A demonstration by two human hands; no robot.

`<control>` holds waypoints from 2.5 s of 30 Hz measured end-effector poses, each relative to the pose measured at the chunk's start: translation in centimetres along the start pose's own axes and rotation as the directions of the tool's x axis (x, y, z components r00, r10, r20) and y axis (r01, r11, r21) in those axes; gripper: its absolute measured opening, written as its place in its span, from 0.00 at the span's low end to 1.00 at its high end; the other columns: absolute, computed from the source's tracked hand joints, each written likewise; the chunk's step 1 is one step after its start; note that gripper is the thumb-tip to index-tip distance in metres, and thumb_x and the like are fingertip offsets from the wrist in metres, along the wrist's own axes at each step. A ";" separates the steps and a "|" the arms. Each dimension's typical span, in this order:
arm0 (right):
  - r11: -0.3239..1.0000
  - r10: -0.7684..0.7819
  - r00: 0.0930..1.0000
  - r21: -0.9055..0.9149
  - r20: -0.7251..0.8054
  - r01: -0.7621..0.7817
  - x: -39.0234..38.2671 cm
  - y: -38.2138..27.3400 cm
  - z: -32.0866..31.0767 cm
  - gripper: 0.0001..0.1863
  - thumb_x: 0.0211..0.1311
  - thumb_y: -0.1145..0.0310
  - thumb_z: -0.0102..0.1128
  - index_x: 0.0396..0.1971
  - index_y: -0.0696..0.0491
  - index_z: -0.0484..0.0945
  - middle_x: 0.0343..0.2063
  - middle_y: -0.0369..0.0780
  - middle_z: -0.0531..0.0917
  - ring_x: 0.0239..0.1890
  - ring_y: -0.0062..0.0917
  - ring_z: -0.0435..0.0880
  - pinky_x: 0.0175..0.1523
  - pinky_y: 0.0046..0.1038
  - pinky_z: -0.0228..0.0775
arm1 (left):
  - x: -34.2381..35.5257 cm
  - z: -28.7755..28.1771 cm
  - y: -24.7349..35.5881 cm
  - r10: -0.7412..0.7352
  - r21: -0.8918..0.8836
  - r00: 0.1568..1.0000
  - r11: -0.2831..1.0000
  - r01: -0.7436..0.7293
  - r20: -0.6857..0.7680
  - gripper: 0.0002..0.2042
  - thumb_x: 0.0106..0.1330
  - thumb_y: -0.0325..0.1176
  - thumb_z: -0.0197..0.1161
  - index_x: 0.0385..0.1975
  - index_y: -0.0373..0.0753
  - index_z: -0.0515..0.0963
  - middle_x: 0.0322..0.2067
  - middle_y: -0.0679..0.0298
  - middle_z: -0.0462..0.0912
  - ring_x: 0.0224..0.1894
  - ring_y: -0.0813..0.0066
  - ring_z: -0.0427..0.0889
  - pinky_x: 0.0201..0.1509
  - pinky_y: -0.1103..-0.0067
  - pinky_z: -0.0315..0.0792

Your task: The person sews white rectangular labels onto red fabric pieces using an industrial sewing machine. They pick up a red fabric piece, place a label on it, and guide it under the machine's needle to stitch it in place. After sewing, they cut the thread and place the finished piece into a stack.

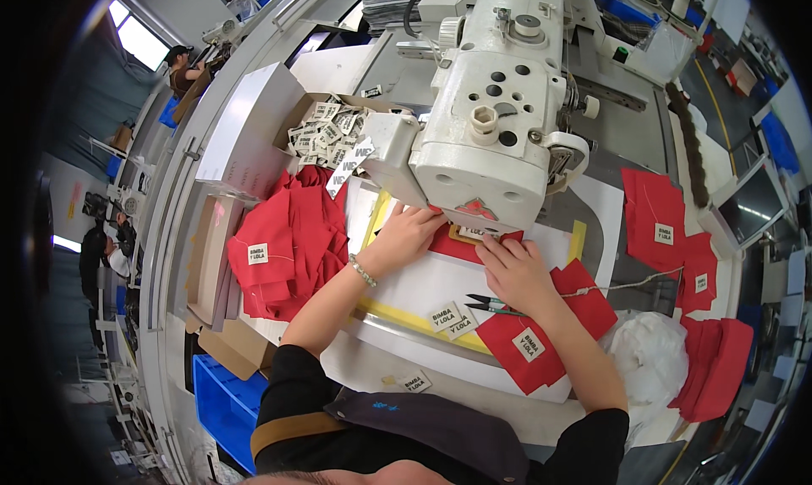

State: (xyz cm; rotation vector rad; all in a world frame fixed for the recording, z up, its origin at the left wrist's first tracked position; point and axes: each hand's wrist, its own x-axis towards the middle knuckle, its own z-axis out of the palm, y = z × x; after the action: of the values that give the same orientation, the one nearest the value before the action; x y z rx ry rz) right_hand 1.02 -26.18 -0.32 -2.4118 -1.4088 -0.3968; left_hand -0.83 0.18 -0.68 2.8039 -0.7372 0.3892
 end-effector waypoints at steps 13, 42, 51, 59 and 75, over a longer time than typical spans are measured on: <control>0.988 -0.024 0.998 0.152 0.064 0.014 -0.1 1.6 -0.4 0.14 0.53 0.65 0.63 0.40 0.51 0.79 0.54 0.37 0.78 0.49 0.32 0.75 0.56 0.37 0.63 | 0.0 -1.6 -0.3 0.030 -0.078 0.999 0.996 -0.033 -0.037 0.18 0.56 0.28 0.60 0.48 0.39 0.78 0.45 0.65 0.78 0.48 0.70 0.77 0.58 0.70 0.65; 0.981 0.031 0.997 0.188 0.069 -0.043 0.0 2.7 0.1 0.18 0.44 0.76 0.55 0.40 0.51 0.75 0.46 0.37 0.80 0.52 0.35 0.73 0.55 0.38 0.61 | 3.6 0.4 0.2 0.252 -0.378 0.968 0.898 -0.227 0.018 0.12 0.56 0.29 0.62 0.41 0.45 0.82 0.40 0.61 0.83 0.44 0.61 0.80 0.48 0.66 0.74; 0.960 0.087 0.990 0.257 0.115 -0.115 0.0 2.9 0.1 0.19 0.44 0.76 0.54 0.41 0.52 0.74 0.46 0.43 0.78 0.54 0.40 0.71 0.59 0.42 0.59 | 3.2 1.1 0.7 0.235 -0.414 0.972 0.886 -0.209 0.012 0.18 0.57 0.28 0.57 0.48 0.48 0.79 0.45 0.62 0.82 0.48 0.60 0.79 0.51 0.63 0.70; 0.957 0.076 0.992 0.271 0.096 -0.099 0.1 3.1 0.2 0.19 0.44 0.77 0.53 0.41 0.52 0.73 0.46 0.44 0.78 0.54 0.42 0.70 0.60 0.43 0.58 | 2.9 1.1 0.9 0.191 -0.447 0.979 0.884 -0.139 0.072 0.17 0.59 0.30 0.58 0.48 0.53 0.79 0.45 0.66 0.80 0.51 0.63 0.75 0.62 0.61 0.59; 0.946 0.087 0.985 0.296 0.151 -0.129 -0.2 3.1 0.1 0.19 0.44 0.78 0.52 0.41 0.52 0.70 0.52 0.36 0.80 0.55 0.41 0.72 0.66 0.47 0.52 | 2.4 0.7 -0.9 0.259 -0.238 0.962 0.932 -0.272 -0.084 0.09 0.56 0.38 0.68 0.36 0.48 0.85 0.30 0.69 0.81 0.35 0.67 0.82 0.43 0.70 0.75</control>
State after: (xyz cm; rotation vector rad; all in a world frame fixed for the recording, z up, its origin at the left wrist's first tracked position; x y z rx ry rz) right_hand 3.62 -27.69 -0.86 -2.2805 -1.2748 0.0151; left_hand 1.80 -0.31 -0.72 2.4576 -1.0791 0.3820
